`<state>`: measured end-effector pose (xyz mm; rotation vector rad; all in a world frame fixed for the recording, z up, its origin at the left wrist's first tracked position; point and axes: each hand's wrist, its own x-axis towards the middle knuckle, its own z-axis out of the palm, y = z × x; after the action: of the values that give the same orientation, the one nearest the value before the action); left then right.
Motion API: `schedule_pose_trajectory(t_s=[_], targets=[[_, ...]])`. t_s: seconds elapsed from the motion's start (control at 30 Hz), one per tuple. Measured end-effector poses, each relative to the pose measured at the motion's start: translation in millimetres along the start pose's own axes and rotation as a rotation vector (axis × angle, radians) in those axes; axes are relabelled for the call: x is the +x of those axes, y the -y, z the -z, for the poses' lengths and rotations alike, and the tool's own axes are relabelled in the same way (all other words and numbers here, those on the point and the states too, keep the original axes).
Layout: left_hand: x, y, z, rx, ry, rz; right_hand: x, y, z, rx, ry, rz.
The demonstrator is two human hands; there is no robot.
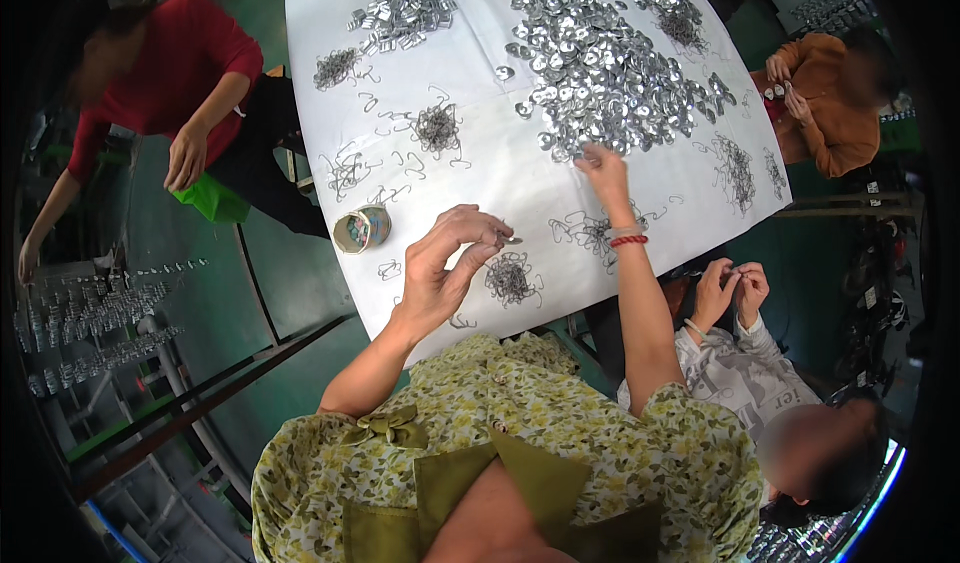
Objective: The person sits at a table with several others and assembles decorative hanging ornaments by hand. They pick up small silver discs and wire loops, attach them together, and hang the finished pieces on a nearby metal rack. The process is repetitive and involves fine manual dexterity.
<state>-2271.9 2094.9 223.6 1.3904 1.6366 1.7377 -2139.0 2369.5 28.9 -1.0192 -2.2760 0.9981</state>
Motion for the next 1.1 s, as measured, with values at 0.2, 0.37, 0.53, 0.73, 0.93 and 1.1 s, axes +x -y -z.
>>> schedule_pose_trajectory(t_s=[0.2, 0.37, 0.53, 0.73, 0.93, 1.1], targets=[[-7.8, -9.4, 8.2, 0.068, -0.05, 0.001, 14.9, -25.0, -38.4, -0.563, 0.004, 0.133], [-15.8, -8.7, 5.0, -0.019, -0.039, 0.02, 1.6, 31.9, -8.6, 0.423, 0.053, -0.316], [-18.5, -6.3, -21.1, 0.002, -0.035, 0.134, -66.9, 149.7, 39.9, 1.01, 0.309, -0.302], [-23.0, -0.5, -42.4, -0.034, -0.012, 0.148, -107.2, 211.2, 78.0, 0.828, 0.204, -0.018], [-24.8, 1.1, -56.4, -0.083, 0.025, 0.111, -120.3, 192.8, 82.1, 0.821, 0.111, -0.069], [-25.1, 0.5, -55.3, -0.123, 0.05, 0.175, -118.8, 193.0, 80.0, 0.875, 0.107, -0.138]])
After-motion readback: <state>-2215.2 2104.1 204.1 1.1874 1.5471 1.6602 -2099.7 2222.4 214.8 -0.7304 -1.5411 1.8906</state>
